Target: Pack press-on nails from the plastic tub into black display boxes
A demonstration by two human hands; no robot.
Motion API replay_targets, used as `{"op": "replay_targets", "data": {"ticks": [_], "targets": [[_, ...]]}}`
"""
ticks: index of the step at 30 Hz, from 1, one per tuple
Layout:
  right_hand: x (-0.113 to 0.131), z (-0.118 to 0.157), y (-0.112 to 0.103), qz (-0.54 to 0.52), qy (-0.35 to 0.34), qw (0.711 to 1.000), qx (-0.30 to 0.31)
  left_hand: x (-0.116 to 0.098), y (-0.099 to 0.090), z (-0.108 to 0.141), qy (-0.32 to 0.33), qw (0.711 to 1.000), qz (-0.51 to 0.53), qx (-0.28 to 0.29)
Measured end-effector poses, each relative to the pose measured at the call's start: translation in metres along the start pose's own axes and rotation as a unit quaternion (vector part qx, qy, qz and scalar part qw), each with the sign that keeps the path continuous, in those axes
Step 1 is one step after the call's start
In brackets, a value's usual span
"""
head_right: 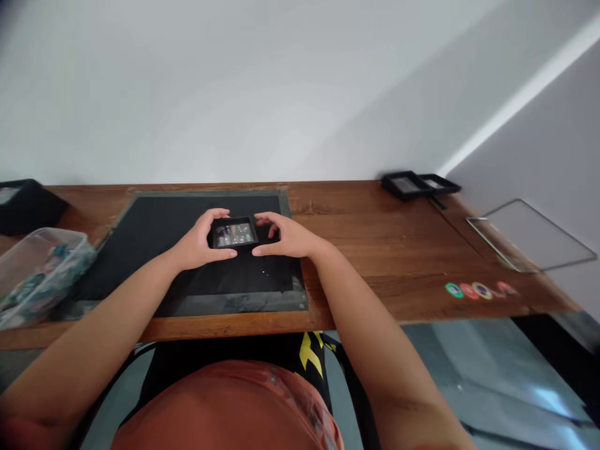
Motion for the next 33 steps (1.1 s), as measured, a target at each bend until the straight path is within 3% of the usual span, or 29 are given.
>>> {"op": "replay_targets", "data": {"ticks": [7,12,18,23,27,33], "targets": [[-0.013,-0.008,0.0,-0.039,0.033,0.999,0.005,0.018,-0.001,-0.003,-0.032,0.994,0.082,-0.066],[-0.017,-0.012,-0.001,-0.084,0.049,0.995,0.0,0.02,-0.01,-0.001,-0.086,0.985,0.003,-0.153],[-0.022,-0.017,-0.01,-0.158,0.079,0.984,-0.018,0.024,-0.023,0.005,-0.143,0.953,-0.041,-0.263],[-0.031,-0.023,-0.013,-0.228,0.096,0.968,-0.049,0.022,-0.018,0.012,-0.157,0.934,-0.062,-0.316],[-0.032,-0.023,-0.019,-0.334,0.102,0.936,-0.051,0.018,-0.013,0.014,-0.14,0.93,-0.068,-0.332],[-0.04,-0.021,-0.032,-0.511,0.132,0.849,-0.041,0.016,-0.013,0.015,-0.14,0.933,-0.064,-0.326]]}}
Point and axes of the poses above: each hand's wrist, its own z-axis away from the middle knuckle, its own y-axis out of the palm, x = y × z, the point moved 5 cm from there along -z, towards the middle knuckle, and after that the axes turned 8 degrees about y, right-handed, at the moved point
